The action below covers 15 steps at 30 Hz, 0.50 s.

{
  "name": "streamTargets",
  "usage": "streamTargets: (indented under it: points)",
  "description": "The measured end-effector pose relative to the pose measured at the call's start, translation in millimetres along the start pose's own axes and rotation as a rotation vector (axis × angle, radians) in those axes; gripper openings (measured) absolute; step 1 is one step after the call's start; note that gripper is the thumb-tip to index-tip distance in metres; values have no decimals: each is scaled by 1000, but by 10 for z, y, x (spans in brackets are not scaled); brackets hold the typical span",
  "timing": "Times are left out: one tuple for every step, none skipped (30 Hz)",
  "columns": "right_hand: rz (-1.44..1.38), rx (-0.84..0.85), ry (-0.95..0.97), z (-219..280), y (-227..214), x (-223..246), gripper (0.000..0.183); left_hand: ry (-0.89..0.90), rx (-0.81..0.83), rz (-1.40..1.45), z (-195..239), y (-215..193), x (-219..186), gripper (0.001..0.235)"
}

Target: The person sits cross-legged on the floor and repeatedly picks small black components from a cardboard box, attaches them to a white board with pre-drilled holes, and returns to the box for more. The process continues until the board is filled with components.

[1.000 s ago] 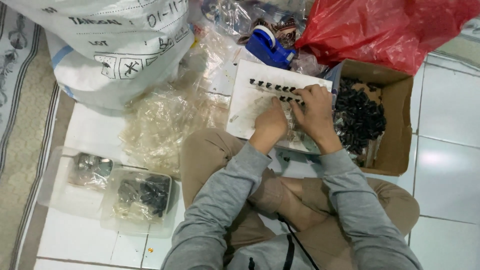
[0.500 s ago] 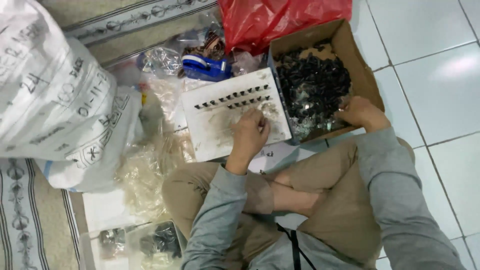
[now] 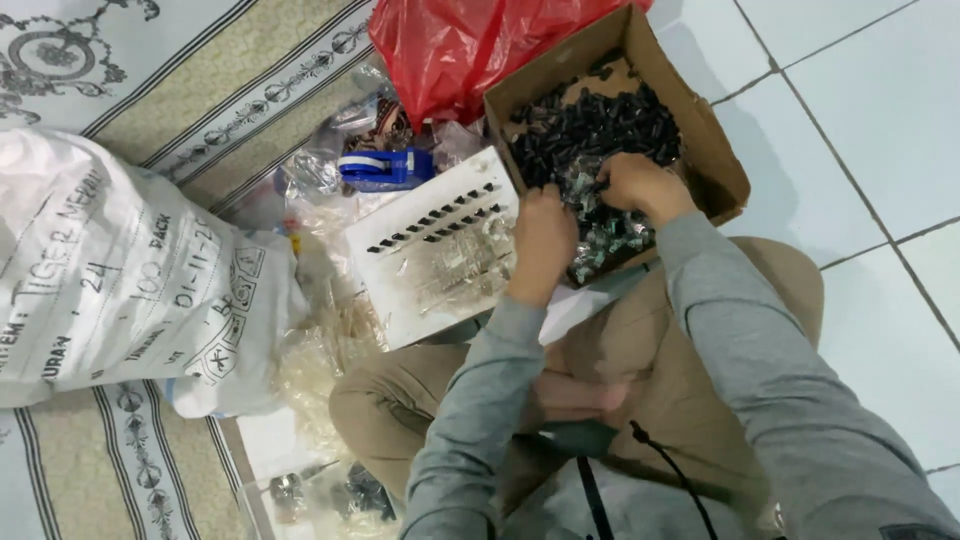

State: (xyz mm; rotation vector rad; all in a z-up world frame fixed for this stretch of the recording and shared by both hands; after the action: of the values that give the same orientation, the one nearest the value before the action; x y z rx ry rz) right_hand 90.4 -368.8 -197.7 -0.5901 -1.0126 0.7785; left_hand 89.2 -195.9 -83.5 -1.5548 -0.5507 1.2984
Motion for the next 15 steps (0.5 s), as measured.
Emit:
streamTargets:
  points:
    - [-9, 2, 3, 54, -25, 58, 40, 1, 7, -7, -199, 274, 79, 27]
    - [-34, 2, 22, 97, -77, 99, 41, -28, -52, -149, -427, 505, 169, 16]
    - [-59, 1, 41, 145, -134, 138, 42, -56, -112, -291, -649, 732, 248, 5]
    - [-66, -10, 46, 174, -183, 148, 42, -42, -113, -295, -766, 773, 229, 5]
    - [-91, -9, 36, 201, -223, 169, 43, -42, -127, -373, -886, 810, 211, 4]
    - [-118, -1, 27, 242, -232, 188, 44, -46, -137, -453, -975, 861, 210, 2]
    - [-127, -6, 34, 258, -194, 190, 44, -35, -133, -458, -976, 873, 196, 2]
    - [-146, -20, 28, 238, -196, 213, 41, -39, -111, -480, -1033, 877, 189, 2]
    - [-164, -34, 22, 218, -197, 236, 39, -42, -89, -502, -1089, 880, 183, 3]
    - [-176, -44, 30, 194, -211, 225, 39, -27, -86, -509, -1172, 964, 216, 3]
    - [-179, -57, 3, 161, -224, 238, 34, -24, -63, -532, -1259, 1069, 268, 2]
    - [-186, -55, -23, 165, -159, 263, 30, -30, -28, -558, -1263, 1198, 378, 2]
    - [-202, -51, -14, 169, -177, 266, 30, -23, -13, -569, -1247, 1172, 308, 2]
    - [-227, -49, 6, 164, -212, 270, 27, -61, 39, -543, -1245, 1148, 276, 5]
    - [-252, -48, 26, 164, -247, 283, 26, -100, 91, -517, -1236, 1117, 247, 9]
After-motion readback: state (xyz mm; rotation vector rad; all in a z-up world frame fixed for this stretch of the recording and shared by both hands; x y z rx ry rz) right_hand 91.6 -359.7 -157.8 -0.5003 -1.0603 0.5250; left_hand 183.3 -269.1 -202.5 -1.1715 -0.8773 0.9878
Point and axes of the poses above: each hand's wrist, its own z-axis away from the middle knuckle, its own y-axis out of the palm, x = y × z, the point moved 8 cm from there along -z, towards the middle knuckle, and after that the axes turned 7 degrees about -y, right-handed, at the moved point
